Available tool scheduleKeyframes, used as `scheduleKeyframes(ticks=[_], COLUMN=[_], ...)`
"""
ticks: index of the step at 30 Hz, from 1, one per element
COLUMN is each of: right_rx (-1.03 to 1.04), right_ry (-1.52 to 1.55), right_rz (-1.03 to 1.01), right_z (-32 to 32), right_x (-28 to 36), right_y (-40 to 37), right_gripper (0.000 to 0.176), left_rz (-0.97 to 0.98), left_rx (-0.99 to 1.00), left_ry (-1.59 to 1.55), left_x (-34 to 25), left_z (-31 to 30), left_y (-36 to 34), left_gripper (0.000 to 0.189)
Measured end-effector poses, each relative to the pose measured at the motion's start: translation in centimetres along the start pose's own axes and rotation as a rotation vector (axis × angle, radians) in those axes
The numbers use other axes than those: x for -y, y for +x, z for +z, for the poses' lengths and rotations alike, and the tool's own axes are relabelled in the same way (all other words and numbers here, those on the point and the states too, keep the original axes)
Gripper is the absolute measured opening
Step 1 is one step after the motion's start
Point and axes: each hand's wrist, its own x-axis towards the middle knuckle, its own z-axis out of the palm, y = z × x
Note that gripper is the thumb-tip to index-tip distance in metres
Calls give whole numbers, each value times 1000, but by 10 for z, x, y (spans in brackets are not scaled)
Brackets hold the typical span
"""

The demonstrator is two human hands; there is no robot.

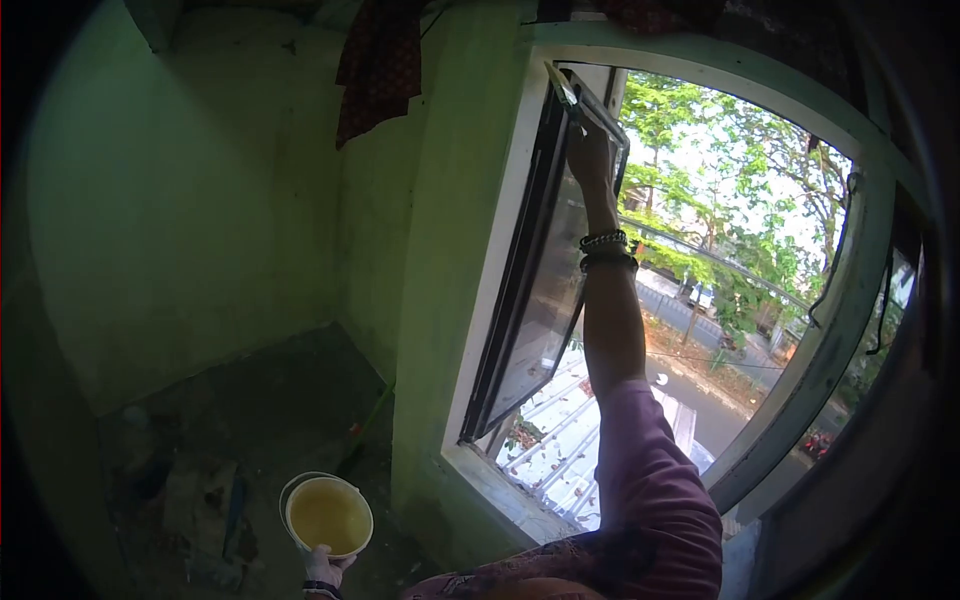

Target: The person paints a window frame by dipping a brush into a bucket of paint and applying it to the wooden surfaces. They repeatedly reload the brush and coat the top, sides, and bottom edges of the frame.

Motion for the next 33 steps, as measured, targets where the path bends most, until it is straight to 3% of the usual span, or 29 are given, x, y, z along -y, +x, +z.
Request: scheduleKeyframes(ticks=[2, 3, 6, 8, 12, 15, 17, 20, 24, 27, 28, 30, 33], right_rx=[151, 80, 121, 154, 185, 145, 97, 164, 660, 576, 447, 334, 397], right_ry=[29, -63, -102, -78, -54, -6, 22, -107, -169, -68, -123, -194, -204], right_rz=[134, -9, 59, -5, -183, -3, 71, -82, -319, -205, -37, 18, -450], right_z=[6, 7, 6, 5, 4, -6, -1, 19, -13, -44, -51, -38, 10], right_x=[3, 4, 7, 22, 34, 22, 17, -8, -30, -25, 2, 3, -37], right_y=[13, 19, 38, 48, 45, 43, 43, 38, 3, 13, 20, 45, 37], right_gripper=[29, 33, 34, 35, 35, 33, 29, 29, 26, 23, 22, 25, 25], left_rz=[6, 5, 36, 28, 135, 79, 121, 68, 36, 38, 45, 60, 34], left_rx=[-52, -68, -69, -104, -63, -74, -62, -26, -90, -43, -40, 15, -53], left_ry=[32, -18, -30, -3, -16, -48, -58, -35, 17, -3, 6, 28, 50], left_x=[1, -3, -1, 3, -4, -1, -2, 0, 5, 5, 6, 8, 10], left_z=[-18, -14, -31, -50, -24, -31, -17, -20, -16, -10, -10, -11, 3], left_y=[6, -4, -5, 10, -13, 2, -8, -3, -1, -6, -6, -6, -11], left_gripper=[68, 61, 61, 63, 62, 69, 64, 65, 64, 64, 64, 62, 63])
